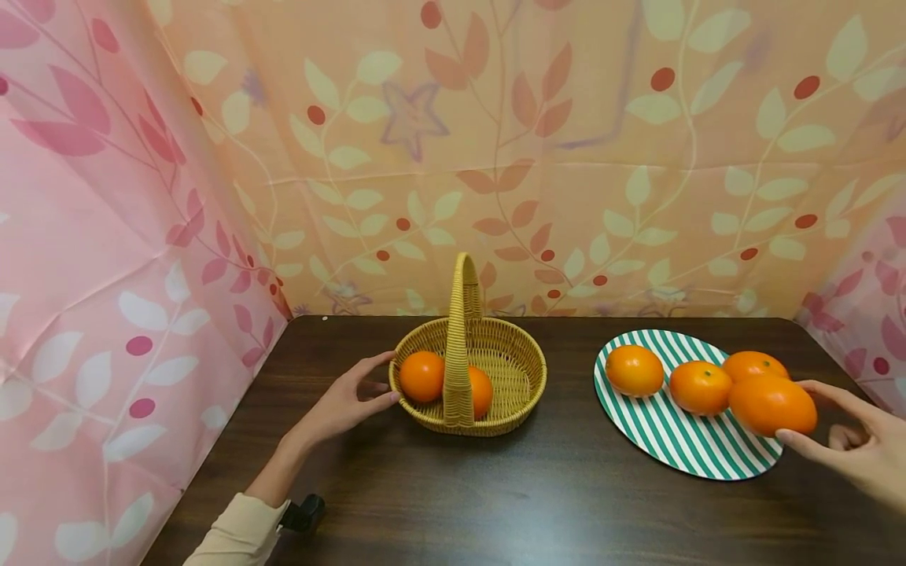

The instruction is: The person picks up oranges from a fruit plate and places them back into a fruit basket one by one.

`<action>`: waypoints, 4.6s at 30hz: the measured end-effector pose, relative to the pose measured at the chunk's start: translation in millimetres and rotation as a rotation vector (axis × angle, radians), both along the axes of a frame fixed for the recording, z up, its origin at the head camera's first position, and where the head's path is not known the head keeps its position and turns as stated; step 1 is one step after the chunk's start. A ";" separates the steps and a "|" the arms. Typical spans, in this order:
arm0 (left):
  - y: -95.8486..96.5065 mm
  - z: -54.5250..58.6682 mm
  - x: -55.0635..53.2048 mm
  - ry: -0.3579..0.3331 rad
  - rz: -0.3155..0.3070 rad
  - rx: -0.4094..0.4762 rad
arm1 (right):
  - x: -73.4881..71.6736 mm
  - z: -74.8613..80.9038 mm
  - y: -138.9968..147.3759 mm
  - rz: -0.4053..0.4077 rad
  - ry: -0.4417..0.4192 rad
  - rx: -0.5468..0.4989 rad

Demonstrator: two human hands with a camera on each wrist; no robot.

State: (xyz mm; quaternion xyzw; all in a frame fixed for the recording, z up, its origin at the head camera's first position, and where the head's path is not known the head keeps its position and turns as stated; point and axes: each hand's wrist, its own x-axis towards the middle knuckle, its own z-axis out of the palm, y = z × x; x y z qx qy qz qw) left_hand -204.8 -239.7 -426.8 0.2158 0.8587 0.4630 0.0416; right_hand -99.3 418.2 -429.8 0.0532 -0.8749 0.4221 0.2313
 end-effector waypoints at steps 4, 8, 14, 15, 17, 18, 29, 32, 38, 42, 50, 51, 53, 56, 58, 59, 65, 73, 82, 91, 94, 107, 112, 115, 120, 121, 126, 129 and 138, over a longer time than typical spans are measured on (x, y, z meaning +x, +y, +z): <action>0.9 0.5 -0.2 0.008 -0.005 -0.001 | -1.7 5.8 -6.3 0.021 -0.030 0.005; 2.0 1.0 0.1 0.009 -0.013 0.005 | -4.8 10.9 -14.2 0.025 -0.057 0.009; 1.2 0.4 0.1 0.003 -0.013 0.015 | -13.4 23.3 -29.7 0.051 -0.081 0.067; 0.9 -0.1 -0.3 0.003 -0.014 0.015 | -14.9 25.2 -32.2 0.060 -0.089 0.075; 0.6 -0.9 -0.8 0.003 -0.014 0.016 | -18.3 28.7 -38.3 0.075 -0.106 0.083; 0.5 -1.3 -1.1 0.004 -0.013 0.015 | -19.8 30.4 -41.5 0.084 -0.116 0.083; 1.9 -0.1 -0.3 -0.001 -0.009 0.011 | -45.6 42.9 -77.3 0.244 -0.141 0.057; 2.2 0.3 -0.5 -0.003 -0.009 0.015 | -53.4 44.0 -90.4 0.285 -0.145 0.042; 2.0 0.1 -0.9 -0.011 -0.008 0.025 | -69.9 45.5 -120.8 0.385 -0.144 0.007; 1.9 -0.8 -1.1 -0.017 -0.010 0.033 | -79.2 45.5 -137.6 0.422 -0.137 -0.002; 2.0 -3.0 -2.4 -0.018 -0.020 0.043 | -95.2 38.3 -160.2 0.467 -0.157 -0.037; 1.9 -3.1 -2.5 -0.018 -0.021 0.044 | -96.6 37.4 -162.7 0.475 -0.156 -0.040; 1.5 -3.3 -2.8 -0.017 -0.022 0.044 | -99.1 36.1 -167.7 0.489 -0.152 -0.045; 0.7 -2.8 -2.8 -0.013 -0.017 0.042 | -101.9 34.9 -174.6 0.520 -0.150 -0.058; 0.3 -2.7 -2.8 -0.010 -0.013 0.039 | -102.6 34.6 -178.2 0.533 -0.152 -0.065; 0.1 -2.8 -2.9 -0.010 -0.011 0.038 | -102.8 34.6 -179.5 0.537 -0.152 -0.070; -0.3 -2.7 -3.4 -0.012 -0.016 0.037 | -101.9 32.6 -183.8 0.517 -0.149 -0.058; 0.0 -2.2 -3.6 -0.013 -0.016 0.040 | -108.0 28.2 -196.0 0.518 -0.166 -0.045; 1.7 -3.3 -3.1 -0.019 -0.015 0.039 | -121.3 19.4 -222.0 0.558 -0.144 -0.016; 1.6 -4.9 -2.3 -0.009 -0.023 0.039 | -124.2 12.9 -236.6 0.551 -0.170 0.052; 0.9 -5.4 -2.1 -0.010 -0.024 0.040 | -124.5 10.8 -237.8 0.559 -0.175 0.044; 0.8 -4.3 -1.7 -0.013 -0.025 0.037 | -124.5 8.9 -235.6 0.566 -0.145 0.004; -0.1 -4.1 -2.1 -0.012 -0.022 0.029 | -120.4 7.7 -222.7 0.565 -0.123 -0.072; -1.0 -3.9 -2.4 -0.008 -0.020 0.029 | -116.5 7.6 -211.5 0.546 -0.126 -0.089; -1.7 -3.3 -2.1 -0.004 -0.021 0.028 | -107.7 9.0 -190.9 0.481 -0.153 -0.054; -1.7 -3.4 -2.1 -0.004 -0.019 0.026 | -105.7 9.5 -186.8 0.467 -0.157 -0.045; -1.9 -3.4 -1.5 -0.012 -0.019 0.042 | -94.7 15.9 -168.8 0.425 -0.137 -0.023; -1.3 -3.3 -1.5 -0.018 -0.018 0.047 | -88.0 21.7 -156.7 0.415 -0.114 -0.014; -0.1 -3.9 -2.4 -0.017 -0.020 0.036 | -72.3 37.1 -107.8 0.315 -0.125 -0.048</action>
